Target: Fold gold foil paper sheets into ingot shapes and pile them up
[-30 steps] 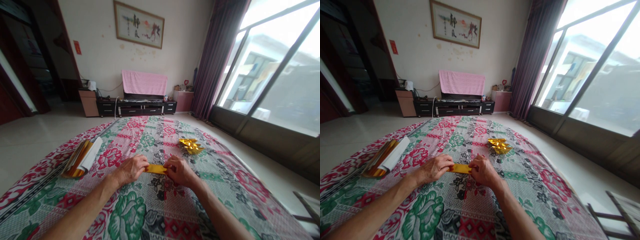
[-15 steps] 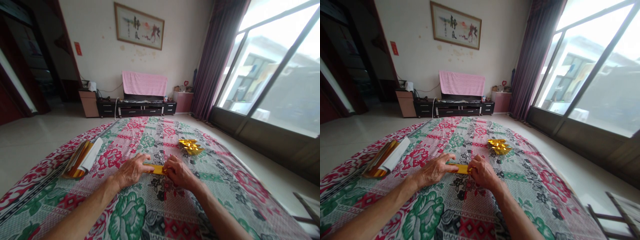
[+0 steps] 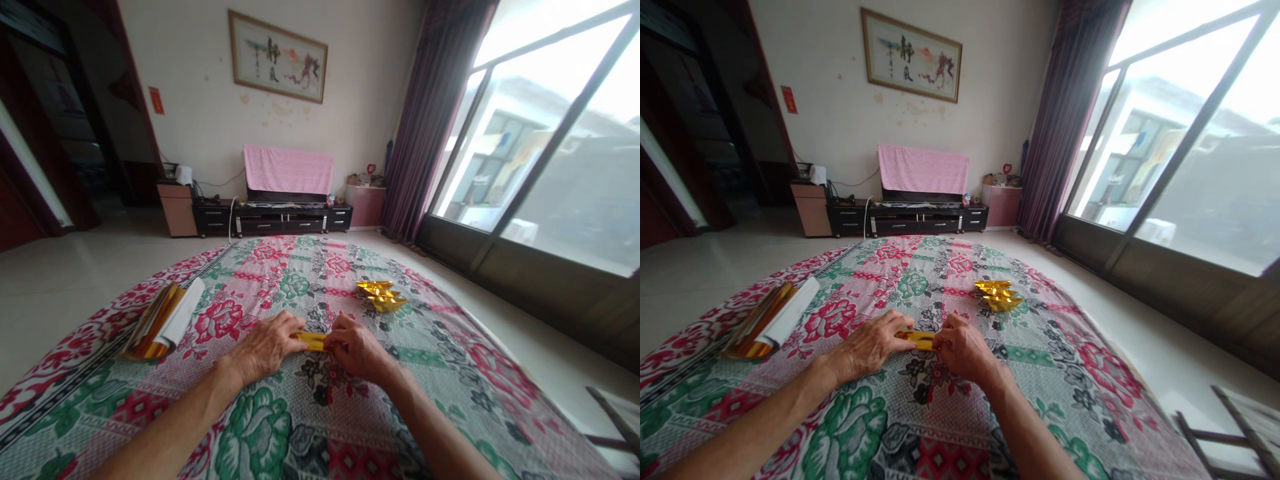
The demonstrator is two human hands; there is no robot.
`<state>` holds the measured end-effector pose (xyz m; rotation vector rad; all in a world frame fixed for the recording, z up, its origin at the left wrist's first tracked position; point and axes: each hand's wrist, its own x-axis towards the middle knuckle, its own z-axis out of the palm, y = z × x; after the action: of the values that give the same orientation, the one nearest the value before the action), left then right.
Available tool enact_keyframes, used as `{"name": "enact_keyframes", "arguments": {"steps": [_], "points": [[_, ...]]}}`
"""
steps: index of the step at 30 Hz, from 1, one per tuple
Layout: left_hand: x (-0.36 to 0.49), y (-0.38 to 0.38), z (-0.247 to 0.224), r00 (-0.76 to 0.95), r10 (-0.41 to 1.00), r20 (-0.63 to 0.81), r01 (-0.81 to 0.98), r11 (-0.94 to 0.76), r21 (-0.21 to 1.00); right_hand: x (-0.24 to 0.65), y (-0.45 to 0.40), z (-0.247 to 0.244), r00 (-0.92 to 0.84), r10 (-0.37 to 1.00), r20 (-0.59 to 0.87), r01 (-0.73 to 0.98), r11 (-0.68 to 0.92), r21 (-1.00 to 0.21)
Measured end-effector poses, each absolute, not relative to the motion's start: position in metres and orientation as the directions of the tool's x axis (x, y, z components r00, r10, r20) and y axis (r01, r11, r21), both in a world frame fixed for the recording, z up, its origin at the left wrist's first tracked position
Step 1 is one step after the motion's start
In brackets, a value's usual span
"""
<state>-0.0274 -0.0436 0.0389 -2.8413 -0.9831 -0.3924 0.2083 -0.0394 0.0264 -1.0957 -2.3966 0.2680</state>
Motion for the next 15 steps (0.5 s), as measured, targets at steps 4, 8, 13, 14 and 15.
{"name": "enact_keyframes", "arguments": {"steps": [4,8,13,14,15], "points": [[-0.022,-0.045,0.042,0.769,0.592,0.242,0.613,-0.789,-0.020,0.206,-0.041,0.032,-0.583,0.742,0.330,0.670,0.669,-0.321],[-0.019,-0.046,0.045,0.783,0.598,0.174,0.610,-0.792,-0.023,0.202,-0.043,0.035,-0.608,0.739,0.288,0.689,0.672,-0.270],[-0.015,-0.051,0.046,0.775,0.611,0.160,0.621,-0.783,-0.022,0.191,-0.053,0.038,-0.568,0.797,0.203,0.777,0.601,-0.186],[-0.014,-0.051,0.046,0.775,0.611,0.163,0.622,-0.783,-0.019,0.189,-0.056,0.038,-0.553,0.813,0.182,0.798,0.580,-0.165],[-0.013,-0.052,0.045,0.776,0.609,0.163,0.619,-0.785,-0.015,0.186,-0.058,0.039,-0.540,0.824,0.172,0.813,0.564,-0.148]]}}
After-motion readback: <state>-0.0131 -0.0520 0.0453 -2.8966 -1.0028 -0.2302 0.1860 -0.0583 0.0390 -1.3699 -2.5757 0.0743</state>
